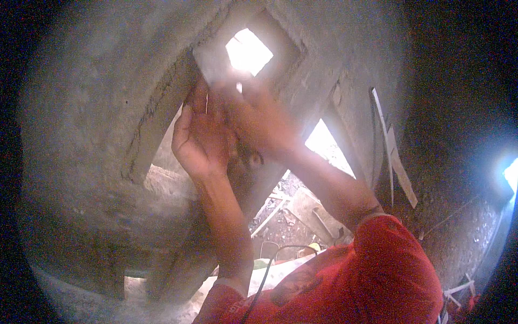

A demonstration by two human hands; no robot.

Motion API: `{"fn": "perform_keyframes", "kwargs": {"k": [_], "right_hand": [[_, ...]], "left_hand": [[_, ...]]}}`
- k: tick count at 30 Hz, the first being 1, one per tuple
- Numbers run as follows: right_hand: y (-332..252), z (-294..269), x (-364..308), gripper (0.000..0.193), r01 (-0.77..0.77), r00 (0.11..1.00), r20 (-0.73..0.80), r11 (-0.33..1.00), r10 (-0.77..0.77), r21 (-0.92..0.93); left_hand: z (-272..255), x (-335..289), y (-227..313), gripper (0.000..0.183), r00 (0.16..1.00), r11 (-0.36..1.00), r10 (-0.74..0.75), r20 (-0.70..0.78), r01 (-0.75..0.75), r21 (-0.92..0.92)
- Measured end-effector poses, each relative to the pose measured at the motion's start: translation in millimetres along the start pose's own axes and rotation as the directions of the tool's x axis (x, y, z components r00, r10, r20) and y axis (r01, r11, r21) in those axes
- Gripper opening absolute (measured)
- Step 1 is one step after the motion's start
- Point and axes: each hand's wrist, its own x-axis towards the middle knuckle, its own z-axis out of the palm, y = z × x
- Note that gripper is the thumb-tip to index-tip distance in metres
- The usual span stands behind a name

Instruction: The person uses a trowel to smooth and finish the edges of a rectangular opening in a concrete wall. They repeatedly scrape and level the surface around the opening, working methodically along the perimeter.

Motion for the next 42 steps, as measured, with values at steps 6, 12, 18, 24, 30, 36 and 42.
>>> {"fn": "perform_keyframes", "kwargs": {"k": [6,12,18,24,30,36,42], "right_hand": [[17,4,-10,0.029,0.004,1.000,-0.025,0.996,-0.002,0.086],[1,-2,14,0.028,0.017,0.999,-0.035,0.973,-0.009,0.231],[13,-6,15,0.028,0.081,0.992,-0.107,0.992,-0.070,0.099],[10,-11,13,0.027,0.136,0.987,-0.091,0.989,-0.131,0.058],[-16,-22,26,0.028,0.042,0.988,-0.155,0.991,-0.022,0.129],[-23,-21,32,0.029,-0.010,0.974,-0.219,0.974,0.061,0.225],[-23,-27,26,0.027,-0.028,0.989,-0.145,0.996,0.039,0.081]], "left_hand": [[-4,4,-4,0.060,1.000,0.997,-0.004,0.025,0.002,0.072],[-22,6,-3,0.061,0.998,0.998,-0.059,-0.011,0.060,0.027],[-8,6,-10,0.058,0.999,0.997,-0.048,0.013,0.048,0.058],[-4,7,-13,0.058,0.999,0.997,-0.007,0.039,0.004,0.076],[-3,10,-14,0.058,1.000,0.987,0.017,0.008,-0.018,0.157],[-5,10,-18,0.055,1.000,0.989,0.002,0.007,-0.003,0.148],[-3,12,-20,0.057,0.999,0.995,0.035,-0.003,-0.035,0.095]]}}
